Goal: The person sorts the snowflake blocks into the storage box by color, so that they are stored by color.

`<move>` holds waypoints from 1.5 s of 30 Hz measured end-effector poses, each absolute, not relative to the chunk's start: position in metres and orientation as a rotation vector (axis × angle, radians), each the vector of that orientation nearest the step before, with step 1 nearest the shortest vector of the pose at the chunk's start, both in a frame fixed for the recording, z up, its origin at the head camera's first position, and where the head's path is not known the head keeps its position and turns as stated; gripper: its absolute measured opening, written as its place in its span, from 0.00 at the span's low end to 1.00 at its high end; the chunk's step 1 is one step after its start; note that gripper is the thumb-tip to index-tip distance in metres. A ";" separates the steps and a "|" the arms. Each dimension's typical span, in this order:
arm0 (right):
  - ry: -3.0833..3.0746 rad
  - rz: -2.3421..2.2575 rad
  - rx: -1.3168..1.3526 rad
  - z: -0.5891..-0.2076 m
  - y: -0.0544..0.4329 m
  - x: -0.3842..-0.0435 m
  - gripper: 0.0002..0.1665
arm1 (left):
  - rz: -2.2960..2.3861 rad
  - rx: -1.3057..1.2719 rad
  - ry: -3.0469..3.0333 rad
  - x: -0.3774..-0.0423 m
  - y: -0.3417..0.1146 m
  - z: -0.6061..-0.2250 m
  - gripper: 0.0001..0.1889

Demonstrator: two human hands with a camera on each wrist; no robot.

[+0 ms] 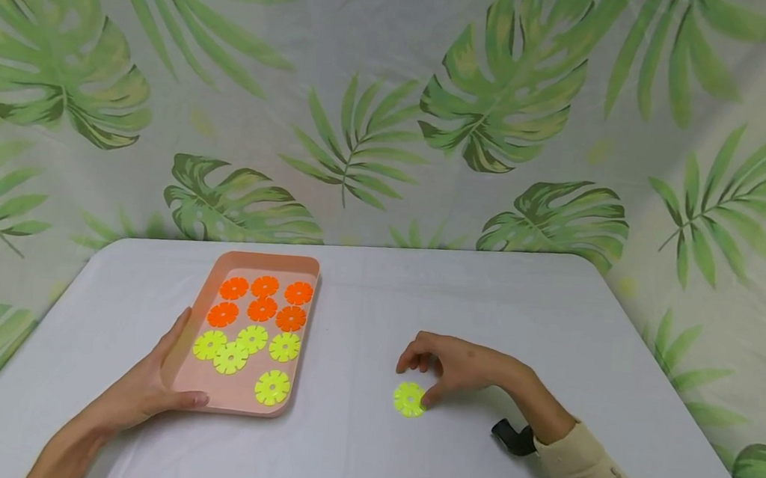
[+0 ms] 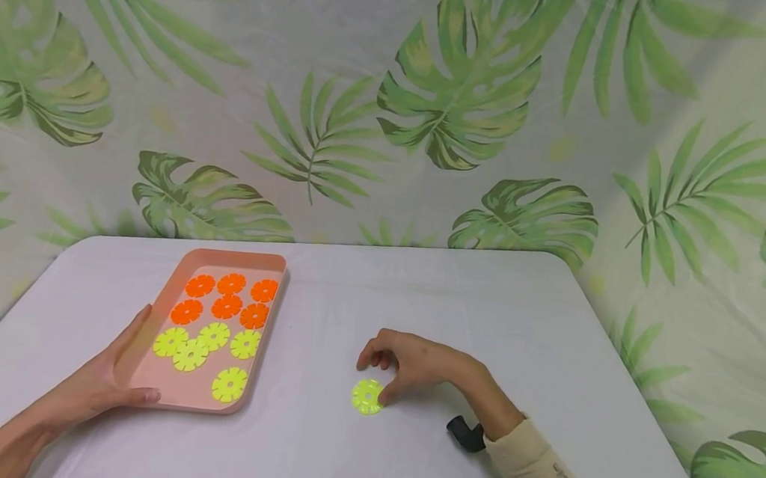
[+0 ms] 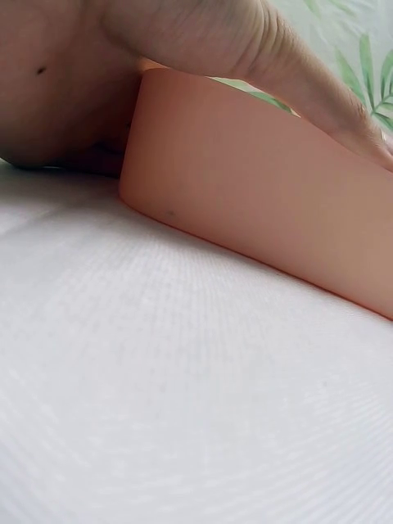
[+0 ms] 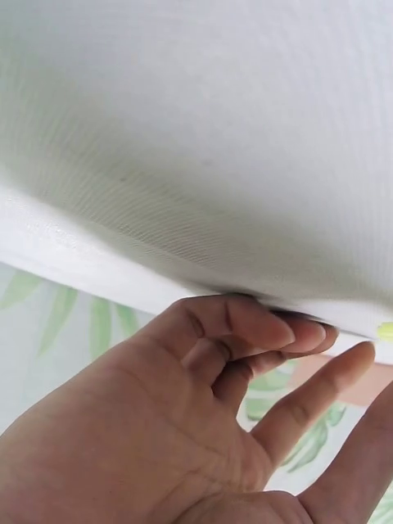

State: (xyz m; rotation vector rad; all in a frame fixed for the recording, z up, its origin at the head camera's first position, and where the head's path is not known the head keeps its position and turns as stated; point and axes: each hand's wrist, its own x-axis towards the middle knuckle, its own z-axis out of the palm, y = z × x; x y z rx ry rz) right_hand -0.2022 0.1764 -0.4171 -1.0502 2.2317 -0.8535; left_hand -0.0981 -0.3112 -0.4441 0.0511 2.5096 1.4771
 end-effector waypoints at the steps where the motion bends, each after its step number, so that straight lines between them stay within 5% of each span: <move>1: 2.233 -0.848 -1.056 -0.418 0.176 -0.202 0.29 | 1.479 0.056 2.510 -0.098 -0.311 -0.444 0.69; 28: 2.116 -0.874 -1.032 -0.410 0.157 -0.208 0.10 | 1.507 0.116 2.519 -0.101 -0.311 -0.441 0.69; 45: 2.148 -1.001 -1.093 -0.401 0.112 -0.217 0.13 | 1.474 0.142 2.509 -0.097 -0.315 -0.443 0.71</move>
